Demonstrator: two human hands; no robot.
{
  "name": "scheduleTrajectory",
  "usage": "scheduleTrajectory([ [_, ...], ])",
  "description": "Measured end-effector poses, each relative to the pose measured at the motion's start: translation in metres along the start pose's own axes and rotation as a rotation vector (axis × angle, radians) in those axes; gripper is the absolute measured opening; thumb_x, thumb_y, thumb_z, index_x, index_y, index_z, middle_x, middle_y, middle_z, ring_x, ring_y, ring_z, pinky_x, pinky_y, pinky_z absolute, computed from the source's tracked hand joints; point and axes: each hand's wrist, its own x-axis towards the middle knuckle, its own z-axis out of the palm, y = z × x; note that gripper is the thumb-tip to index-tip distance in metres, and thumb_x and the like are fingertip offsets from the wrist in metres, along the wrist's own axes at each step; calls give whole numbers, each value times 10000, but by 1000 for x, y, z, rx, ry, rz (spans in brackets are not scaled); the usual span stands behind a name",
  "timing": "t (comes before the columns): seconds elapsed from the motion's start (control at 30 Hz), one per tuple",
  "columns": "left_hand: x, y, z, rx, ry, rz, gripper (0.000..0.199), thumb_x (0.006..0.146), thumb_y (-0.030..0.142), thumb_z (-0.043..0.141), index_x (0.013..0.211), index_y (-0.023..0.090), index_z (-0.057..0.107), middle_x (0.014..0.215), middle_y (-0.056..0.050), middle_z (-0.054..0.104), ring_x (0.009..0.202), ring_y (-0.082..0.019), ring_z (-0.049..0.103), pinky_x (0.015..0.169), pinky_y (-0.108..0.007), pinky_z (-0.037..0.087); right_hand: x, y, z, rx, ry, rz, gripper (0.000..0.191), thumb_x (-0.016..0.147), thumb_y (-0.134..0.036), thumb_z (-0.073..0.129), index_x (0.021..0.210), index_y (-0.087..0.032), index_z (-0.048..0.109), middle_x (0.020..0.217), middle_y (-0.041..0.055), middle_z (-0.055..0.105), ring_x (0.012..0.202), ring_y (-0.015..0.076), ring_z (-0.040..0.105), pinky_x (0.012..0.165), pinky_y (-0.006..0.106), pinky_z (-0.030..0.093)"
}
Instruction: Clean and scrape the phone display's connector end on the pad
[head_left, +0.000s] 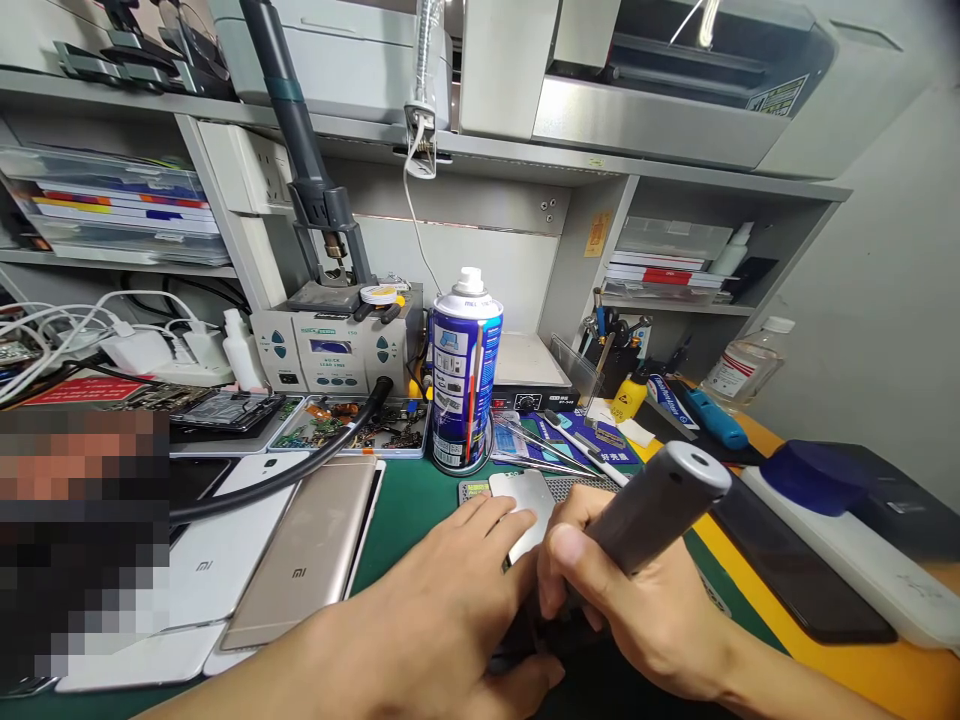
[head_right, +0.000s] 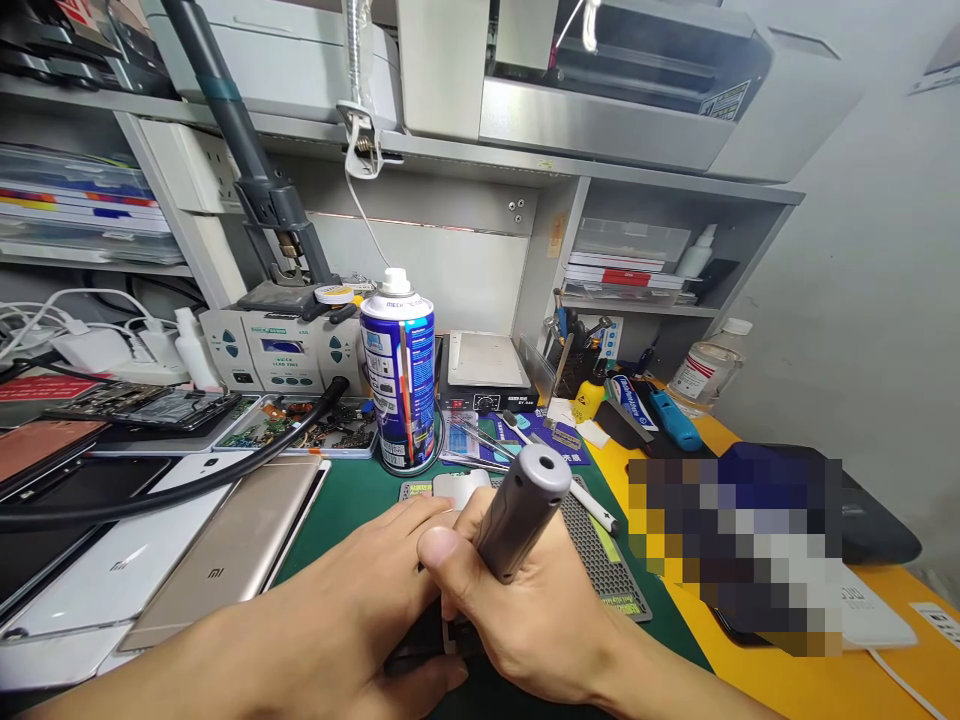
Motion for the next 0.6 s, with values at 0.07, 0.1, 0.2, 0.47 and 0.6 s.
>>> scheduleTrajectory([
  [0.07,0,-1,1,-3,5,4,369,849,400,757,1147,208,656,1164,-115,546,1109,-333,519,1105,-559,457,-1,0,0,11,-7,2,558,1063,-614,578,702,-188,580,643,33,635,499,102,495,414,217,366],
  [0.1,0,-1,1,-2,7,7,369,850,400,758,1147,208,655,1162,-114,545,1109,-332,517,1098,-554,460,-1,1,0,20,-9,2,549,1065,-607,581,711,-187,582,644,33,634,505,103,500,417,216,370],
  [0.2,-1,-2,3,5,10,12,341,858,392,755,1127,209,654,1147,-107,543,1101,-323,517,1102,-542,452,-1,2,0,37,-13,-7,528,1067,-595,585,732,-187,585,644,32,634,511,104,499,422,215,368],
  [0.47,-2,-2,5,24,33,24,298,864,391,752,1063,228,602,1155,-89,539,1095,-312,516,1017,-500,482,-2,3,1,45,-29,-9,532,1067,-605,579,739,-187,585,639,29,637,505,103,496,433,219,365],
  [0.6,-1,-2,3,21,41,26,282,861,399,754,1004,236,574,1154,-84,545,1092,-314,520,986,-488,489,-3,2,1,58,-34,0,532,1063,-608,586,734,-190,575,647,24,631,495,101,490,435,222,374],
])
